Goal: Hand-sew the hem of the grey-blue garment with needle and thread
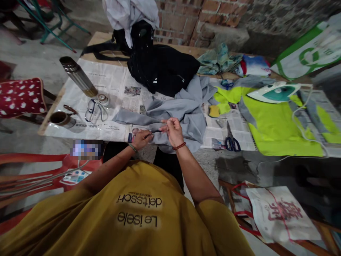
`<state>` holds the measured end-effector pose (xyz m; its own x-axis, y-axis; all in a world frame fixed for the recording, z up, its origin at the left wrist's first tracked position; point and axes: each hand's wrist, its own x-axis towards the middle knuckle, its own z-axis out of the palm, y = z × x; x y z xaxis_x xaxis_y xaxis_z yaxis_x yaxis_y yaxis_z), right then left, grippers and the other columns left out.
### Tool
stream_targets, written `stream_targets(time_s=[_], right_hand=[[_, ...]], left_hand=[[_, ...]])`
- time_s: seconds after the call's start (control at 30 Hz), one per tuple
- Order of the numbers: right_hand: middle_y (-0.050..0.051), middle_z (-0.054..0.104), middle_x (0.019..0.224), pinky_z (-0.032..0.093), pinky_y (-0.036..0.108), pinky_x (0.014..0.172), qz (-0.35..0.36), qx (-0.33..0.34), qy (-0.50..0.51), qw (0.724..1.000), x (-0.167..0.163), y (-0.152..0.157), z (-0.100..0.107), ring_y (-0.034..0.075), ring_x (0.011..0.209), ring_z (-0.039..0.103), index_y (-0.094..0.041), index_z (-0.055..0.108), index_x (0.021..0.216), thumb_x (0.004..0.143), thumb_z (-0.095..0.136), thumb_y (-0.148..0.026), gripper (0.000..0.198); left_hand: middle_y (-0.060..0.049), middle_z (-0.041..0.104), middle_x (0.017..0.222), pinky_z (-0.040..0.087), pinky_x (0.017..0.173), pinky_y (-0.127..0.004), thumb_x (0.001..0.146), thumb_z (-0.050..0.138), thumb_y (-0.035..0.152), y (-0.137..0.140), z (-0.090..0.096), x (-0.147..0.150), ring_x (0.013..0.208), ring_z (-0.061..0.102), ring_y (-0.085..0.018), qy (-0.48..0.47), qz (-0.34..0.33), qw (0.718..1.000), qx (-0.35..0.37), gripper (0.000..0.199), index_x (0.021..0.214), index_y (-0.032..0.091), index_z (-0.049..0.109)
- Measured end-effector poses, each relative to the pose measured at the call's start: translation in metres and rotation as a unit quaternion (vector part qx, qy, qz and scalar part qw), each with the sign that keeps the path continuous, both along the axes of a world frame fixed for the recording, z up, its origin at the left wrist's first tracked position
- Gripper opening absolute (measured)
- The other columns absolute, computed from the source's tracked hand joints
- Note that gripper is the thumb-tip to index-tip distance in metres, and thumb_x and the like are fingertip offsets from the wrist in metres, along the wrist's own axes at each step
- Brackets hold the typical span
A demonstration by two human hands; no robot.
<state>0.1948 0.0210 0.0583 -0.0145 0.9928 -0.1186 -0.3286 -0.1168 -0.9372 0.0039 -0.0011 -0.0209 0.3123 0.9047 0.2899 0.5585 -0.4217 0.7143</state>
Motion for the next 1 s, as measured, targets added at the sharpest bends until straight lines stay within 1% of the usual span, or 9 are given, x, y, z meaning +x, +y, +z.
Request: stream_targets(time_s=[0.2,0.3,0.4,0.47,0.53,0.6,0.67,0.83,1.0], right_hand=[[-0.004,0.066,0.072,0.062,0.029,0.064,0.120,-0.057,0.008,0.991,0.003,0.005,0.015,0.015,0.067,0.071,-0.024,0.052,0.097,0.087,0.073,-0.041,0.029],[-0.001,0.068,0.076,0.065,0.036,0.077,0.092,-0.013,-0.047,0.995,0.014,0.025,0.017,0.017,0.078,0.074,-0.023,0.055,0.095,0.089,0.071,-0.040,0.024],[0.002,0.069,0.083,0.063,0.039,0.085,0.012,0.084,-0.144,0.986,0.031,0.046,0.020,0.019,0.087,0.074,-0.023,0.055,0.093,0.091,0.067,-0.048,0.028],[0.003,0.071,0.089,0.061,0.040,0.091,-0.053,0.173,-0.266,0.947,0.047,0.058,0.025,0.018,0.094,0.072,-0.023,0.057,0.095,0.096,0.060,-0.051,0.028],[0.006,0.072,0.098,0.058,0.041,0.099,-0.087,0.253,-0.405,0.874,0.066,0.068,0.031,0.019,0.103,0.070,-0.022,0.061,0.098,0.099,0.054,-0.048,0.027],[0.009,0.072,0.107,0.054,0.043,0.104,-0.078,0.308,-0.513,0.797,0.085,0.077,0.039,0.021,0.110,0.068,-0.020,0.064,0.101,0.100,0.053,-0.042,0.025],[0.011,0.071,0.112,0.052,0.044,0.106,-0.054,0.337,-0.574,0.745,0.103,0.086,0.046,0.022,0.115,0.066,-0.018,0.066,0.104,0.101,0.051,-0.037,0.025],[0.015,0.070,0.119,0.047,0.040,0.109,-0.038,0.334,-0.662,0.670,0.142,0.112,0.068,0.019,0.119,0.062,-0.014,0.067,0.113,0.103,0.047,-0.022,0.025],[0.023,0.067,0.127,0.042,0.031,0.106,-0.068,0.236,-0.756,0.606,0.170,0.131,0.090,0.016,0.122,0.059,-0.005,0.066,0.123,0.098,0.047,-0.005,0.031]], left_hand=[[-0.002,0.066,0.069,0.045,0.071,-0.027,0.095,0.058,0.033,0.001,0.004,-0.003,0.068,0.060,-0.015,-0.023,-0.007,0.999,-0.035,0.026,0.076,0.017,0.068],[-0.002,0.066,0.069,0.045,0.072,-0.027,0.094,0.059,0.033,0.000,0.007,-0.003,0.069,0.060,-0.015,-0.023,-0.002,0.998,-0.058,0.025,0.075,0.017,0.067],[-0.001,0.066,0.069,0.045,0.074,-0.027,0.092,0.061,0.033,0.000,0.009,-0.002,0.071,0.060,-0.015,-0.023,0.005,0.997,-0.069,0.024,0.075,0.018,0.067],[-0.002,0.067,0.070,0.045,0.075,-0.027,0.092,0.061,0.032,0.000,0.010,-0.002,0.072,0.061,-0.016,-0.020,0.009,0.997,-0.070,0.024,0.074,0.018,0.067],[-0.002,0.068,0.073,0.045,0.077,-0.028,0.093,0.061,0.030,0.000,0.011,-0.002,0.074,0.062,-0.016,-0.014,0.011,0.997,-0.070,0.022,0.076,0.018,0.068],[-0.003,0.070,0.076,0.045,0.078,-0.028,0.093,0.062,0.028,0.000,0.011,-0.003,0.076,0.063,-0.016,-0.011,0.008,0.997,-0.071,0.020,0.078,0.017,0.070],[-0.003,0.070,0.076,0.045,0.078,-0.028,0.093,0.061,0.028,0.000,0.011,-0.003,0.077,0.064,-0.016,-0.010,0.003,0.997,-0.073,0.019,0.079,0.017,0.070],[-0.002,0.068,0.074,0.044,0.077,-0.028,0.093,0.061,0.029,0.001,0.010,-0.004,0.074,0.063,-0.016,-0.021,0.000,0.997,-0.074,0.021,0.077,0.017,0.068],[-0.001,0.067,0.072,0.044,0.075,-0.027,0.093,0.060,0.030,0.000,0.012,-0.004,0.072,0.062,-0.015,-0.029,0.007,0.996,-0.081,0.022,0.076,0.018,0.068]])
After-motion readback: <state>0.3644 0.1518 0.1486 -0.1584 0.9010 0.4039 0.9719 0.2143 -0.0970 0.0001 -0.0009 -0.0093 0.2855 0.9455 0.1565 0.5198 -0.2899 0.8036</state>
